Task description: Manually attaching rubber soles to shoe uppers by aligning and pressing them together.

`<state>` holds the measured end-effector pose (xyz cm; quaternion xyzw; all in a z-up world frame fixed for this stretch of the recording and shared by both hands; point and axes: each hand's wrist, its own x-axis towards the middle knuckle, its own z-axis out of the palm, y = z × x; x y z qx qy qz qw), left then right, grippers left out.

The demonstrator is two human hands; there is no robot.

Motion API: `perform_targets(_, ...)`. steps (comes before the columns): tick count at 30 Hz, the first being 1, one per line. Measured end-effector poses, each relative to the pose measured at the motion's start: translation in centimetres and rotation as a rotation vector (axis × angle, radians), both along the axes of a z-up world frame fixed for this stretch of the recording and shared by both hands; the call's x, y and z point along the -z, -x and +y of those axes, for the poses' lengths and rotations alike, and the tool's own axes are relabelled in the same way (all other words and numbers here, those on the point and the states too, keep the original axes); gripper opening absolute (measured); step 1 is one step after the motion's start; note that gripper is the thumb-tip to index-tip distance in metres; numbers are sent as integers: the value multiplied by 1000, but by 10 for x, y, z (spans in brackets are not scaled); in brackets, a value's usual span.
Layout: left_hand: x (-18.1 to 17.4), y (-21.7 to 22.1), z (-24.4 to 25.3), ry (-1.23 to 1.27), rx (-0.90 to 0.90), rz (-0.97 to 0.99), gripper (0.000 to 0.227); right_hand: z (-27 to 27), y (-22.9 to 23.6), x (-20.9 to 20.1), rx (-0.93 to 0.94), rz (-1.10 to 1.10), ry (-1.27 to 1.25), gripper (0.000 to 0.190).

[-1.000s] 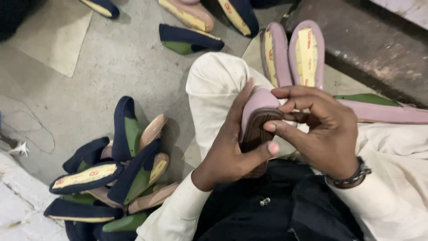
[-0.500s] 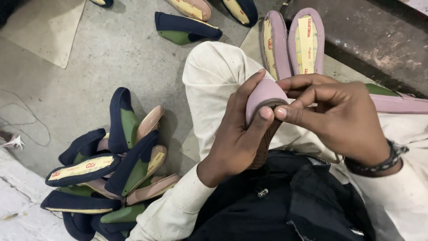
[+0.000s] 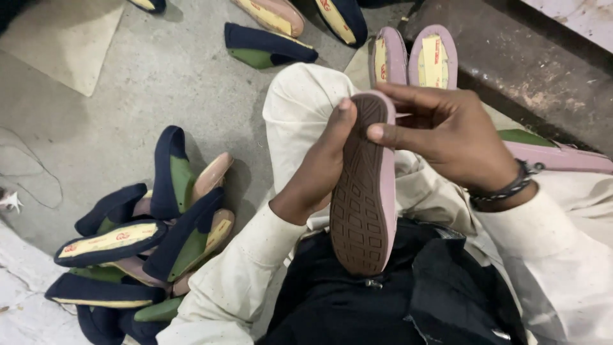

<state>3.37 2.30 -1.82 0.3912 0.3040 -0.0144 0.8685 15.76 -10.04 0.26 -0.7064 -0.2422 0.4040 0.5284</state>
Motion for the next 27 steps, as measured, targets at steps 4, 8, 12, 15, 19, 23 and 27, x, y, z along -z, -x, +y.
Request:
perform_targets(4, 17, 25, -12, -211, 108, -76, 61, -7, 8, 29, -34, -12, 35, 61)
perform_targets(8, 22, 47, -16, -253, 212, 81, 82, -11, 16, 37, -90, -31, 87, 77)
perform_targets(12, 6, 56, -31, -235, 180, 258, 100, -13, 21, 44, -122, -43, 85, 83)
perform_targets(15, 23, 66, -38, 50, 26, 163, 91, -17, 31, 49, -46, 32, 131, 89)
perform_targets(19, 28, 60, -34, 40, -121, 191, 85, -33, 47, 39, -53, -381, 82, 54)
perform_targets(23, 36, 54, -42, 15, -245, 0, 85, -68, 64, 15, -184, -275, 256, 83)
perform_targets(27, 16, 47, -54, 85, -258, -1, 89, -77, 86, 15, -182, -560, 217, 98)
